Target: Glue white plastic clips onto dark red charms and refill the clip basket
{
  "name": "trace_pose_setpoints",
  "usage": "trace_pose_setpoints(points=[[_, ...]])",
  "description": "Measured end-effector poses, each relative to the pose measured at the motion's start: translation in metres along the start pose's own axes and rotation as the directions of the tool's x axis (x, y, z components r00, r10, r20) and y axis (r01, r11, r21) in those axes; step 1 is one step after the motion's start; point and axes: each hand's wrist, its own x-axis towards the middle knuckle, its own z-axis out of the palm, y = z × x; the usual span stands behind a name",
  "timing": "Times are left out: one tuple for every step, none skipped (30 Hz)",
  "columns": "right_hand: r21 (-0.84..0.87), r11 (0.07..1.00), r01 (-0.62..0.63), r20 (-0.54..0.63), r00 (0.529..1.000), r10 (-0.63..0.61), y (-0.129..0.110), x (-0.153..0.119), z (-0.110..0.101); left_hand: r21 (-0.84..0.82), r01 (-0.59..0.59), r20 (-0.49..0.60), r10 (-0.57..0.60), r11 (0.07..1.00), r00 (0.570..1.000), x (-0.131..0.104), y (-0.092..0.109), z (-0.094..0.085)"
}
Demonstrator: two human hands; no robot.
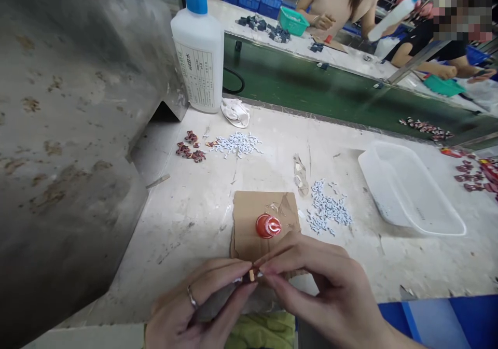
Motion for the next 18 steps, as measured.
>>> trace_pose_setpoints(points=[[-0.003, 1.0, 0.002, 0.002, 1.0, -0.002, 0.001, 0.0, 0.0, -0.001, 0.001, -0.01, -0.001, 1.0, 1.0, 0.0, 0.0, 0.0], [-0.009, 1.0, 0.007, 0.002, 1.0, -0.007, 0.001, -0.001, 0.0, 0.003, -0.007, -0.024, 0.007, 1.0, 1.0, 0.001, 0.0, 0.0], [-0.021, 1.0, 0.017, 0.004, 1.0, -0.017, 0.002, -0.001, 0.0, 0.015, -0.022, -0.022, 0.022, 1.0, 1.0, 0.001, 0.0, 0.0], [-0.038, 0.999, 0.031, 0.011, 0.999, -0.031, 0.002, -0.001, -0.001, 0.025, -0.041, -0.019, 0.042, 0.999, 0.999, 0.002, -0.001, 0.0], [-0.064, 0.996, 0.057, 0.024, 0.998, -0.056, 0.002, -0.002, -0.001, 0.031, -0.054, -0.008, 0.054, 0.998, 0.999, 0.003, -0.001, 0.0], [-0.1, 0.99, 0.095, 0.043, 0.995, -0.091, 0.002, -0.003, -0.002, 0.032, -0.058, 0.007, 0.058, 0.998, 0.998, 0.003, -0.002, -0.001], [-0.144, 0.98, 0.138, 0.068, 0.989, -0.13, 0.002, -0.004, -0.003, 0.023, -0.064, 0.018, 0.063, 0.998, 0.998, 0.003, -0.003, -0.001], [-0.191, 0.965, 0.179, 0.097, 0.982, -0.163, 0.001, -0.005, -0.004, 0.013, -0.067, 0.03, 0.066, 0.998, 0.997, 0.003, -0.003, -0.002], [-0.235, 0.948, 0.213, 0.121, 0.975, -0.189, 0.001, -0.005, -0.006, 0.009, -0.071, 0.044, 0.07, 0.997, 0.997, 0.003, -0.004, -0.004], [-0.269, 0.933, 0.237, 0.14, 0.969, -0.206, 0.0, -0.005, -0.007, 0.012, -0.081, 0.052, 0.081, 0.997, 0.995, 0.003, -0.005, -0.005], [-0.287, 0.925, 0.248, 0.153, 0.965, -0.211, -0.001, -0.005, -0.009, 0.02, -0.09, 0.055, 0.088, 0.996, 0.995, 0.004, -0.005, -0.006], [-0.286, 0.928, 0.24, 0.157, 0.967, -0.202, -0.001, -0.004, -0.01, 0.025, -0.095, 0.046, 0.094, 0.995, 0.994, 0.005, -0.004, -0.007], [-0.266, 0.938, 0.22, 0.157, 0.97, -0.184, -0.002, -0.002, -0.011, 0.025, -0.09, 0.031, 0.089, 0.996, 0.996, 0.006, -0.003, -0.007], [-0.239, 0.953, 0.189, 0.148, 0.977, -0.157, -0.004, 0.0, -0.012, 0.015, -0.08, 0.012, 0.08, 0.997, 0.997, 0.007, -0.001, -0.006], [-0.209, 0.967, 0.147, 0.129, 0.984, -0.121, -0.005, 0.002, -0.012, -0.001, -0.079, -0.016, 0.079, 0.997, 0.997, 0.007, 0.001, -0.004], [-0.178, 0.979, 0.102, 0.11, 0.99, -0.084, -0.007, 0.004, -0.011, -0.012, -0.081, -0.05, 0.08, 0.997, 0.996, 0.008, 0.003, -0.001], [-0.147, 0.987, 0.059, 0.098, 0.994, -0.045, -0.008, 0.005, -0.009, -0.013, -0.082, -0.085, 0.08, 0.997, 0.993, 0.007, 0.005, 0.001], [-0.121, 0.992, 0.021, 0.101, 0.995, -0.009, -0.01, 0.007, -0.008, -0.006, -0.074, -0.114, 0.073, 0.997, 0.991, 0.006, 0.007, 0.004]])
